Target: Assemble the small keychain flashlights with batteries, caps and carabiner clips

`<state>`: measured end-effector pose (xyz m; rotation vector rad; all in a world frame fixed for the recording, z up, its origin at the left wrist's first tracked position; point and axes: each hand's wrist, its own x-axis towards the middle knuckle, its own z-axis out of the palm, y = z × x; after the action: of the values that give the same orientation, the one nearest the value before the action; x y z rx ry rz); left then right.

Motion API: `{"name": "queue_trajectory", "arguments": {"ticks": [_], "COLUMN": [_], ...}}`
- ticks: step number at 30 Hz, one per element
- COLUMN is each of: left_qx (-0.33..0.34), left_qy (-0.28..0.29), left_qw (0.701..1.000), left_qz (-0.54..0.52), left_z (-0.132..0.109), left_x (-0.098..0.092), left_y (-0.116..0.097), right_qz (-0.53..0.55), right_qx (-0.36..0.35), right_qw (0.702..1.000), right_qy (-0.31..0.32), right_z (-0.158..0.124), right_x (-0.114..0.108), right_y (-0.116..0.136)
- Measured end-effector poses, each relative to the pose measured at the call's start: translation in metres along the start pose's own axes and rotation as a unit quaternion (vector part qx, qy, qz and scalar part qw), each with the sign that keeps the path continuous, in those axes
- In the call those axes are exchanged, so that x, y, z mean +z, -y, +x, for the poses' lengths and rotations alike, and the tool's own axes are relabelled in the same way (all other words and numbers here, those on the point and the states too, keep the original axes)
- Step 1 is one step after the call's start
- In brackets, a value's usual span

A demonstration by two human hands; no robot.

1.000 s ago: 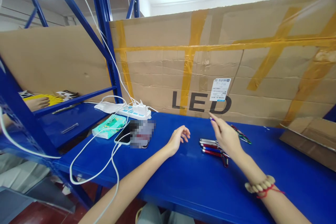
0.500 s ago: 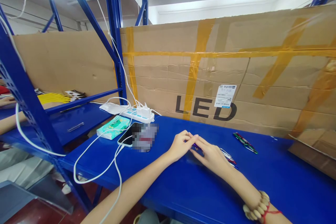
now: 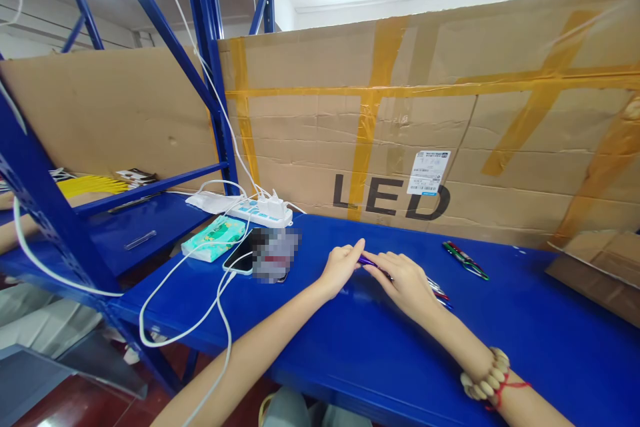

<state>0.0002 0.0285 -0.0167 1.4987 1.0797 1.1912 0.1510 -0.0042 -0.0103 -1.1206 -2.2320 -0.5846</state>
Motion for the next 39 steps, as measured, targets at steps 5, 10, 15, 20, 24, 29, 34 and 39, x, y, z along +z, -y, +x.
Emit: {"name": "queue_trajectory", "arguments": {"ticks": [5, 10, 15, 20, 24, 29, 34, 39], "left_qx": [-0.012, 0.019, 0.028, 0.042, 0.032, 0.024, -0.002, 0.0], "left_qy": [0.015, 0.024, 0.018, 0.028, 0.004, -0.037, -0.073, -0.074], "left_qw": [0.999, 1.0, 0.999, 0.999, 0.999, 0.997, 0.992, 0.99], "left_qz": [-0.037, 0.008, 0.011, 0.004, -0.041, -0.067, -0.107, -0.12], "left_z": [0.0, -0.003, -0.006, -0.006, -0.003, 0.001, 0.004, 0.003], "left_x": [0.001, 0.0, 0.0, -0.002, -0.004, -0.007, -0.008, -0.006], "left_y": [0.003, -0.003, -0.01, -0.011, -0.01, -0.008, -0.006, -0.007], "right_qz": [-0.013, 0.024, 0.034, 0.129, 0.158, 0.087, 0.07, 0.08], "right_qx": [-0.017, 0.008, 0.027, 0.033, 0.051, 0.081, 0.066, 0.058], "right_qw": [1.0, 0.999, 0.999, 0.99, 0.985, 0.992, 0.994, 0.994], "right_qy": [-0.017, -0.04, 0.011, 0.042, 0.033, 0.044, 0.046, 0.044], "right_z": [0.003, 0.001, 0.002, 0.003, 0.003, 0.002, 0.001, 0.003], "right_x": [-0.007, -0.005, -0.005, -0.005, -0.006, -0.004, -0.002, -0.004], "right_y": [0.004, 0.007, 0.007, 0.004, 0.005, 0.006, 0.005, 0.006]}}
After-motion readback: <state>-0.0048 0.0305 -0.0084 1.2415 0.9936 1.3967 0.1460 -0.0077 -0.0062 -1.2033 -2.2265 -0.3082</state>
